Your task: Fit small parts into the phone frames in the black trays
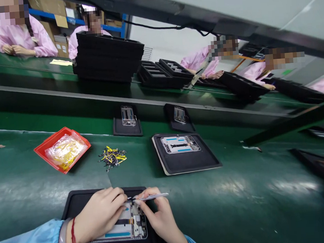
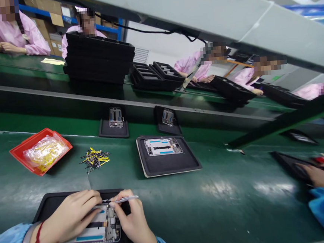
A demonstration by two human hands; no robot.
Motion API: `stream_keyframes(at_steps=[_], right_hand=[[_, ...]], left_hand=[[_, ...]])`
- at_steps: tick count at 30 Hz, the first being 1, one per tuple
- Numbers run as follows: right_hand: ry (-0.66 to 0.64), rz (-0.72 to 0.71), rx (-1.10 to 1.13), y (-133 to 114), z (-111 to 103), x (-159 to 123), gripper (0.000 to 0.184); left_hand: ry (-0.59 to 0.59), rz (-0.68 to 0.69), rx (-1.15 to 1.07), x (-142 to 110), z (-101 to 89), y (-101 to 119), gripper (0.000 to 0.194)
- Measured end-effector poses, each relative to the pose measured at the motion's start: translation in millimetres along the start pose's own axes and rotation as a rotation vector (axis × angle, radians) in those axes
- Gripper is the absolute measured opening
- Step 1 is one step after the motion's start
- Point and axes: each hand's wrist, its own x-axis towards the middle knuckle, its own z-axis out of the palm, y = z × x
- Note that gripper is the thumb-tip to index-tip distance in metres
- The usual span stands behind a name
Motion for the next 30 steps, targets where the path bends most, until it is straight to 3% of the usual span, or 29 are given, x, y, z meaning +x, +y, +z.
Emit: stream_keyframes(at_steps=[3,14,26,30], right_hand=[[0.006,0.016,0.026,2,2,-2,0.008],[-0.006,0.010,0.121,9,11,-9,0.009],[-0.037,-0.084,0.051,4,12,-9,0.008],[-0.029,-0.079,0.059,5,12,-9,0.008]], left_hand=[[0.025,0.050,0.053,-2,2.9,0,0.021],[0.083,0.039,0.029,-7,9.0,-5,0.027],[-0.026,0.094,0.116,-12,9.1,-6,0.031],[0.005,0.163,0.174,-14,7.8,-6,0.025]])
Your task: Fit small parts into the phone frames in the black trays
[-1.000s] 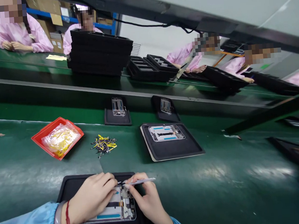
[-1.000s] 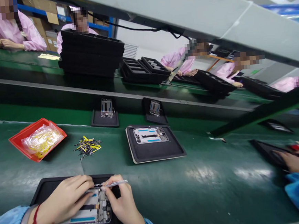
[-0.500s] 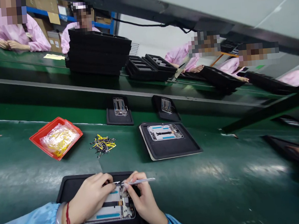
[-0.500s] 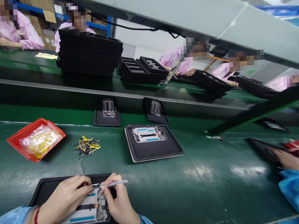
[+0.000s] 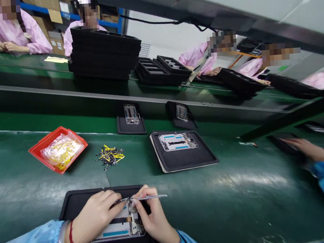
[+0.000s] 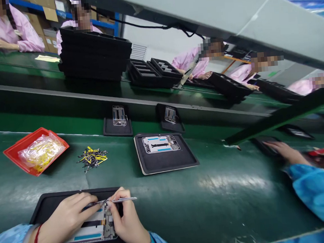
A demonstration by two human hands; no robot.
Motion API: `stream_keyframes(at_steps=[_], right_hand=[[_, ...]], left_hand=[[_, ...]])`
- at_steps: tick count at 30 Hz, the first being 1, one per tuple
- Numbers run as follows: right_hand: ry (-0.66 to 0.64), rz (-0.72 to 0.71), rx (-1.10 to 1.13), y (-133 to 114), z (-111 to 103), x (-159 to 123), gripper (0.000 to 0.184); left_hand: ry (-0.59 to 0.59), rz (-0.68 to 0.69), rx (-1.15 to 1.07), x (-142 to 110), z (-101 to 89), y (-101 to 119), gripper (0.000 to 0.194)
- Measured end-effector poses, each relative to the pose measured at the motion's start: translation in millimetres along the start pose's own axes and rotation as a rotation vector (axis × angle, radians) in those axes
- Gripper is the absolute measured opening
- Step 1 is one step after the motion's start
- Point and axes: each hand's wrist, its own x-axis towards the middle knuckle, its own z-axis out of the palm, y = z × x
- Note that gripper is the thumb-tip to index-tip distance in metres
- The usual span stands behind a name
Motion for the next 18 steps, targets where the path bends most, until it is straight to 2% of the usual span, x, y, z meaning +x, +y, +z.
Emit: stream_keyframes(at_steps=[9,13,18], right_hand=[[-0.007,0.019,0.017,-1.8,0.6,-0.2,0.008],[-0.007,-0.007,0.004,-3.5,0.9,1.1,0.007],[0.037,-0.030,0.007,-4.6,-0.2,0.8,0.004]], left_hand=[[0.048,0.029,0.044,0.9,-3.9,0.7,0.036],[0.040,0.000,0.003,1.5,-3.3,-0.7,0.031],[-0.029,-0.032,-0.014,2.5,-1.2,0.1,0.022]])
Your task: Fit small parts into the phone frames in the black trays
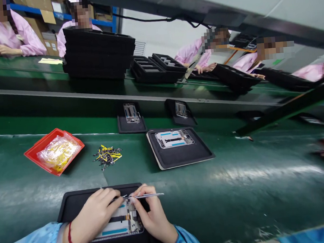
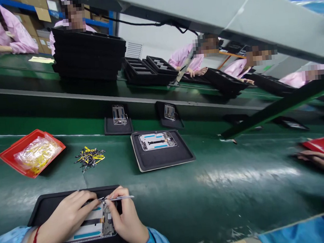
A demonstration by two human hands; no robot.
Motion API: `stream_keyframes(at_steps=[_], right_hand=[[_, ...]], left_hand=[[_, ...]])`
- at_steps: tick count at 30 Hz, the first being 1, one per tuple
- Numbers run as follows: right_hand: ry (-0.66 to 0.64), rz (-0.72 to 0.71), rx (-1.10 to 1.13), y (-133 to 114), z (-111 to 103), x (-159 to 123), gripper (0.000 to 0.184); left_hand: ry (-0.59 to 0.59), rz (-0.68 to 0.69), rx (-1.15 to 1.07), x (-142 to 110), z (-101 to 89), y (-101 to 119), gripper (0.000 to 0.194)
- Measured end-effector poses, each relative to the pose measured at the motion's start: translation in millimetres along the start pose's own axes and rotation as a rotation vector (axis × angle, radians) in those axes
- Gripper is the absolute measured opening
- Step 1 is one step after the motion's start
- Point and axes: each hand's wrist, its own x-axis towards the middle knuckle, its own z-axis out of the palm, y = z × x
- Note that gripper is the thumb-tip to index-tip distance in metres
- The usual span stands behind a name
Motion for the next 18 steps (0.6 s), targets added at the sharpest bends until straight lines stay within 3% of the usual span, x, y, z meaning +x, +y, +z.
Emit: stream_keyframes(at_steps=[5,11,18], right_hand=[[0.229,0.025,0.108,-1.4,-4.5,1.9,0.008],[0.090,0.005,0.004,2.9,-1.6,2.6,0.005],[0.105,0.050,0.087,3.6,-0.6,4.3,0.011]], left_hand=[[0.039,0.026,0.062,3.0,0.1,3.1,0.027],[0.107,0.013,0.078,5.2,-2.3,4.5,0.036],[0.066,-0.061,-0.083,1.5,-2.6,-1.2,0.028]])
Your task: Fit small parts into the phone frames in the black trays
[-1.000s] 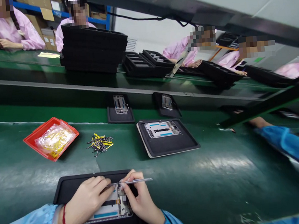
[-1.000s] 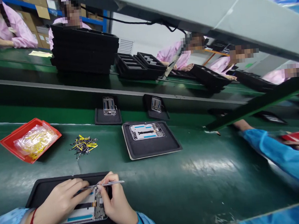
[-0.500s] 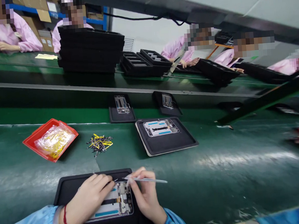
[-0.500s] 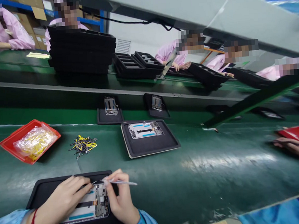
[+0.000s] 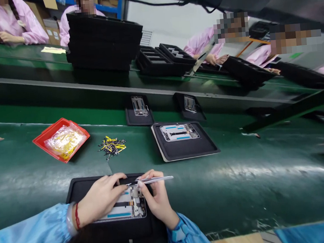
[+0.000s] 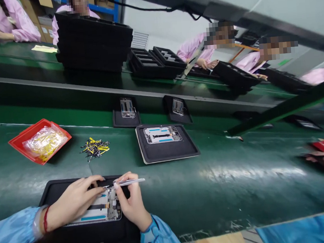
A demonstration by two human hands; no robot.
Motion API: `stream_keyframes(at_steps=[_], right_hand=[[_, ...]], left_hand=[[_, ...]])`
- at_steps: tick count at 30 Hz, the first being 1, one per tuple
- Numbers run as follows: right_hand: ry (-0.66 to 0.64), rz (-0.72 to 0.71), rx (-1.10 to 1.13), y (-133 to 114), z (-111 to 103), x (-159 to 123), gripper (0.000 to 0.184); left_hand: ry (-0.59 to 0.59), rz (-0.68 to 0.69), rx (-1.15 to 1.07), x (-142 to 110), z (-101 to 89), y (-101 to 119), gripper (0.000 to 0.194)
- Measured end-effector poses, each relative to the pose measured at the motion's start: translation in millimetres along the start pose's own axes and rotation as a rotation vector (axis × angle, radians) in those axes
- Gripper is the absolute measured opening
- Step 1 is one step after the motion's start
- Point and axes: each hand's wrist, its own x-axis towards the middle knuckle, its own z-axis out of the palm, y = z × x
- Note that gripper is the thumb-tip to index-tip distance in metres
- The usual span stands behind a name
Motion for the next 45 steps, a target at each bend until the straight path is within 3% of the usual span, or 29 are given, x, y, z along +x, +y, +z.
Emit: stream_keyframes(at_steps=[7,9,15,23,32,45], right_hand=[[-0.034,0.029,0.019,-0.9,0.5,0.0,0.014],[-0.031,0.023,0.003,-1.1,1.0,-0.5,0.015],[0.141,-0.027,0.055,-4.7,1.7,0.1,0.017],[-0.048,-0.048,-0.040,-0.7,5.6,-2.9,0.017],[-0.110,-0.003,-0.071,-0.4,6.5,0.5,0.019],[-0.093,0.075,-0.055,-1.0,5.5,0.8,0.018]], left_hand=[[0.028,-0.184,-0.127,-6.5,-7.6,-2.3,0.025],[0.043,-0.172,-0.089,-6.7,-6.7,-1.5,0.028],[0.069,-0.105,-0.102,-5.9,-4.1,-1.3,0.035],[0.120,-0.118,-0.063,-2.2,-1.5,-2.5,0.042],[0.045,-0.092,0.079,0.5,-1.1,1.7,0.036],[0.047,-0.179,0.022,0.0,-1.4,0.3,0.038]])
